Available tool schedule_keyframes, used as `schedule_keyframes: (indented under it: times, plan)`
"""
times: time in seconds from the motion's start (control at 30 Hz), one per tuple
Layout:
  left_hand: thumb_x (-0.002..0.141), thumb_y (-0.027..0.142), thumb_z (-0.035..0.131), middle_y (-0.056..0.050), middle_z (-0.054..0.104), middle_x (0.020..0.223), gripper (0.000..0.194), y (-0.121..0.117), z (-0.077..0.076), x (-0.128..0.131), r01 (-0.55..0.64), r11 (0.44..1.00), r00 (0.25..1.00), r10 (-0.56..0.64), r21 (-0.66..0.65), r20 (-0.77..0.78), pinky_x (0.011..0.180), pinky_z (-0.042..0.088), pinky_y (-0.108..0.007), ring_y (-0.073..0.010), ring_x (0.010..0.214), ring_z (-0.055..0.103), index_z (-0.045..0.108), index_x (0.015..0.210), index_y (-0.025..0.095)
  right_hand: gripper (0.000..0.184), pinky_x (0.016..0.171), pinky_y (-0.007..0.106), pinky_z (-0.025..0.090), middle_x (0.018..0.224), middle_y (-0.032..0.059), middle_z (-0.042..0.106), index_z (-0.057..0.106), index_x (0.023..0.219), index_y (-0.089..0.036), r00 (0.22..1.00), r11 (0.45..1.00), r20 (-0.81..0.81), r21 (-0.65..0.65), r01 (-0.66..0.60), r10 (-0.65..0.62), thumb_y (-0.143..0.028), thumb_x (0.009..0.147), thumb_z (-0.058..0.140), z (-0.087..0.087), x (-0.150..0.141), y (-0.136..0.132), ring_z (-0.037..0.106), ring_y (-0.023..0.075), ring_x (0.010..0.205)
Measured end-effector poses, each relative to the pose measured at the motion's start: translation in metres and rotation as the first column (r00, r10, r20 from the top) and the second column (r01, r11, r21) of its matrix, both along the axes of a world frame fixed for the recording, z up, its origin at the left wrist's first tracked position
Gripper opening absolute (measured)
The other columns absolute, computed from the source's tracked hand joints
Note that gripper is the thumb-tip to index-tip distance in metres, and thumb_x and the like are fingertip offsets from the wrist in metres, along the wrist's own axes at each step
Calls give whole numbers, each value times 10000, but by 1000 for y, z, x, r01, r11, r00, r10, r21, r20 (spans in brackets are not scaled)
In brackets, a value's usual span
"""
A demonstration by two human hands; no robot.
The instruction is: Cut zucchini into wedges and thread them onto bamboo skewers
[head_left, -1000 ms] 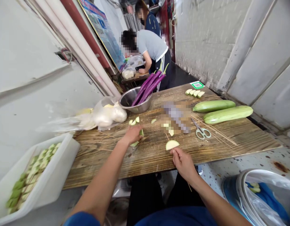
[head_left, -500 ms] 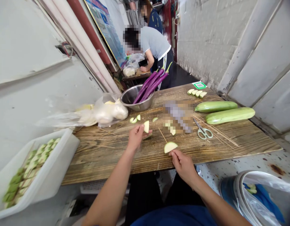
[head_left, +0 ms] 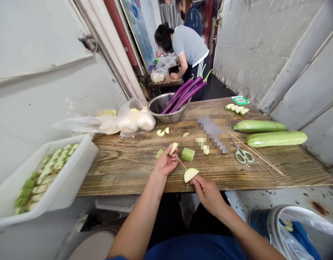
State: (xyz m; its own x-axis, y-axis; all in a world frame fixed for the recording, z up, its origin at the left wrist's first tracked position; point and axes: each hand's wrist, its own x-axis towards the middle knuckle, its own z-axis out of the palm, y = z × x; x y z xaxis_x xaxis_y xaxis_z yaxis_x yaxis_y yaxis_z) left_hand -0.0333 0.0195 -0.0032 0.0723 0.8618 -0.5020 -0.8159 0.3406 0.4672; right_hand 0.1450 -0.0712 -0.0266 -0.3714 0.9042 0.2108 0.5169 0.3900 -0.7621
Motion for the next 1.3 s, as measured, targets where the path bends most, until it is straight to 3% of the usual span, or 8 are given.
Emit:
schedule_keyframes:
  times: [0.13, 0.27, 0.4, 0.87, 1.3]
  plan:
    - [805, 155, 552, -60, 619, 668, 63, -6, 4, 5, -118, 982, 993, 114, -147, -37, 512, 516, -183, -96, 553, 600, 569, 796, 95, 219, 552, 213, 328, 644, 2, 570, 530, 783, -185, 1000, 1000, -10, -7, -5, 5, -192, 894, 340, 2, -3, -3, 518, 124, 547]
    - [821, 119, 508, -93, 649, 789, 64, -13, 9, 6, -152, 981, 988, 145, -121, -60, 714, 550, -371, -204, 802, 654, 537, 764, 123, 219, 562, 211, 337, 652, 6, 577, 527, 771, -183, 1000, 1000, -22, -14, -23, 22, -178, 888, 343, 2, -6, -5, 530, 126, 564]
    - [836, 115, 485, -101, 648, 860, 64, -17, 9, 4, -140, 984, 988, 131, -110, -85, 775, 520, -457, -213, 857, 647, 514, 782, 133, 218, 560, 209, 343, 660, 7, 591, 539, 767, -184, 999, 999, -21, -20, -34, 34, -161, 878, 352, 2, -8, -7, 541, 126, 565]
    - [842, 77, 454, -140, 627, 913, 46, -20, 4, 7, -162, 984, 983, 154, -76, -96, 773, 537, -416, -265, 952, 618, 488, 837, 108, 223, 577, 209, 353, 701, 5, 618, 549, 778, -190, 998, 997, -64, -76, -32, 27, -172, 883, 353, 3, -8, -10, 559, 128, 592]
    - [845, 86, 454, -147, 632, 920, 58, -21, 2, 7, -163, 986, 975, 155, -39, -157, 757, 545, -411, -263, 919, 631, 504, 822, 103, 240, 570, 216, 366, 711, 18, 632, 567, 771, -185, 997, 996, -62, -75, -41, 36, -166, 877, 352, 2, -7, -9, 569, 133, 602]
